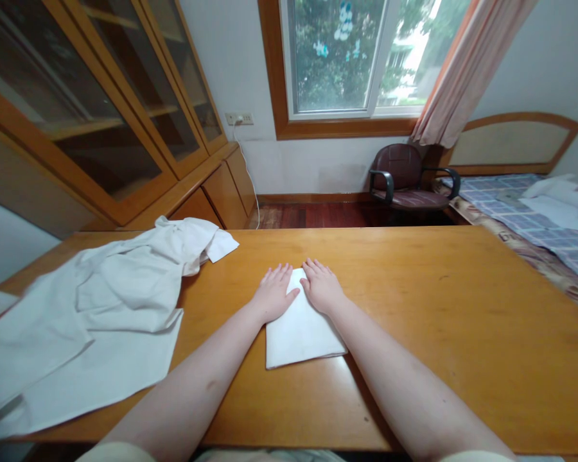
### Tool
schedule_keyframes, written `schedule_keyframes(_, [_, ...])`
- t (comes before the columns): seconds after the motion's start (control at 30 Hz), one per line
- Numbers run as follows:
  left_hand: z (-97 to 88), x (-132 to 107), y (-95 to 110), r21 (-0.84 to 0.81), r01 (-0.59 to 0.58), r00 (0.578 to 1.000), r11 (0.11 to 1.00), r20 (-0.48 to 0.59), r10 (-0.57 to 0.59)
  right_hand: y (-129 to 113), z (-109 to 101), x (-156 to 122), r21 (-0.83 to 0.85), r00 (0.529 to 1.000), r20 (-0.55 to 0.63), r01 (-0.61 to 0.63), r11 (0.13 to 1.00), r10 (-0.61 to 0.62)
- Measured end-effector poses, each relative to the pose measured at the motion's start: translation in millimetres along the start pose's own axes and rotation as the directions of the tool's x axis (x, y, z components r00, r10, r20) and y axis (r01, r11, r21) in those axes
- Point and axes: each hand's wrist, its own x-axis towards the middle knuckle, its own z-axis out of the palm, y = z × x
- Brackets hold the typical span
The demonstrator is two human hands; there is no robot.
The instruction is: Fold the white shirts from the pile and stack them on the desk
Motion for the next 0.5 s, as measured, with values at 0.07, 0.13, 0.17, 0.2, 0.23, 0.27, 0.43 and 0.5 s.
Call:
schedule_keyframes(0.07, [-1.0, 1, 0, -0.005, 0.000, 1.000, 1.000, 0.009, 0.000, -1, -1, 0, -0.010, 1.000, -0.012, 0.002, 1.000, -0.003])
schedule_keyframes(0.13, [-1.7, 1, 0, -0.004, 0.002, 1.000, 1.000, 0.013, -0.002, -2, -1, 0, -0.017, 1.000, -0.028, 0.002, 1.000, -0.002])
schedule_keyframes(0.17, [-1.8, 1, 1, -0.002, 0.002, 1.000, 1.000, 0.010, -0.002, -3, -1, 0, -0.019, 0.999, -0.037, 0.000, 1.000, -0.001])
schedule_keyframes(0.2, [-1.6, 1, 1, 0.001, 0.002, 1.000, 1.000, 0.004, -0.002, -3, -1, 0, -0.020, 0.999, -0.044, -0.002, 1.000, 0.001])
schedule_keyframes(0.23, [-1.2, 0, 1, 0.004, 0.001, 1.000, 1.000, -0.004, -0.001, -3, 0, 0, -0.021, 0.999, -0.049, -0.002, 1.000, 0.001])
schedule_keyframes(0.27, [-0.7, 0, 1, 0.007, -0.001, 1.000, 1.000, -0.012, 0.001, -3, 0, 0, -0.022, 0.999, -0.053, -0.001, 1.000, -0.001])
schedule_keyframes(0.43, [-2.6, -4, -4, 0.003, -0.040, 0.999, 0.999, 0.002, 0.040, 0, 2, 1, -0.005, 0.999, -0.040, 0.005, 1.000, -0.005])
schedule_keyframes(0.5, [-6.3, -10, -3, 0.005, -0.015, 1.000, 1.000, 0.003, 0.015, 1, -1, 1, 0.023, 1.000, -0.013, 0.003, 1.000, -0.003])
